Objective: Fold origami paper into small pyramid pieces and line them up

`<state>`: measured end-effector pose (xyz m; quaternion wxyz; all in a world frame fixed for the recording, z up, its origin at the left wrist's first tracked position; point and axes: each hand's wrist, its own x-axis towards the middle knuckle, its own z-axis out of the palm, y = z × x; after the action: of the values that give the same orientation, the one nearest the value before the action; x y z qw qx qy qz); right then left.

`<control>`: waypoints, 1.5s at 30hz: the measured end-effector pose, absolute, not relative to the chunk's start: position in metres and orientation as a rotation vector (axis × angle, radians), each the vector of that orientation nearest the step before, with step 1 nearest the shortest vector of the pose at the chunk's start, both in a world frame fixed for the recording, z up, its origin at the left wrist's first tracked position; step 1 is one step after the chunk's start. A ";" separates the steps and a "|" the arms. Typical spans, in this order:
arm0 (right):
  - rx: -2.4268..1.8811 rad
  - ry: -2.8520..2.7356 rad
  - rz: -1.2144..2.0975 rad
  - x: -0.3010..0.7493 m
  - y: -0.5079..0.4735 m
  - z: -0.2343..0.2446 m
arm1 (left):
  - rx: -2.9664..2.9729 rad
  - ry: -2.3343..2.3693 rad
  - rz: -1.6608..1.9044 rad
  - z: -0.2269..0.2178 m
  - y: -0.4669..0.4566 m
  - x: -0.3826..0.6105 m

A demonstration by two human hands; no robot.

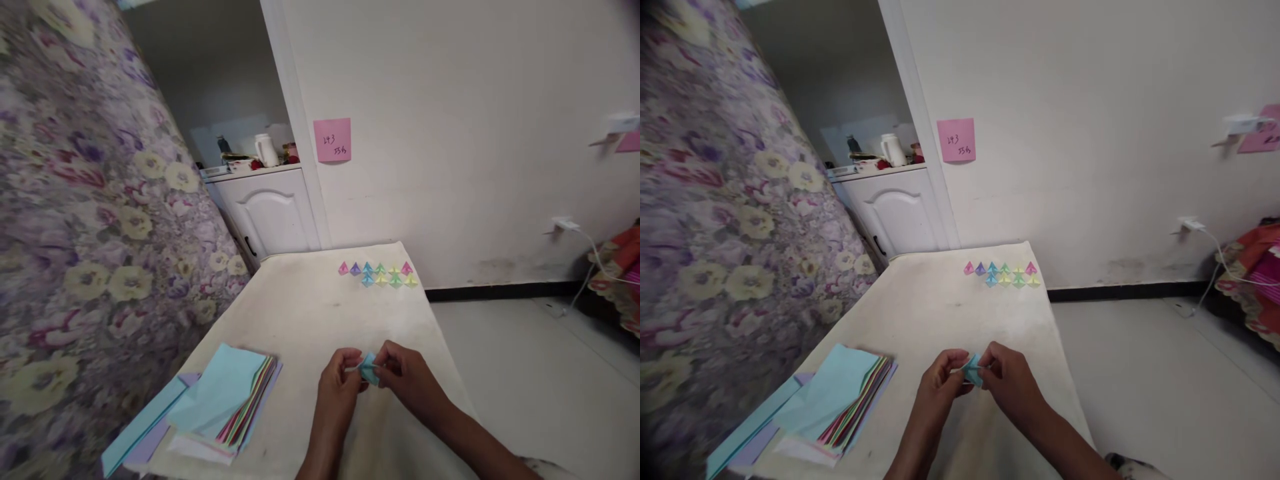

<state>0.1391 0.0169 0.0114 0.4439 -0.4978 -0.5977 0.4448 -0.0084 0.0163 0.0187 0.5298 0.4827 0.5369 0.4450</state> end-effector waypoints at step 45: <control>-1.233 -1.519 0.964 0.142 0.023 0.012 | 1.362 1.352 0.841 0.014 0.013 0.001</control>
<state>0.1417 0.0226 0.0117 0.4621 -0.5014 -0.6176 0.3920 0.0013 0.0129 0.0135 0.4996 0.5630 0.5589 0.3479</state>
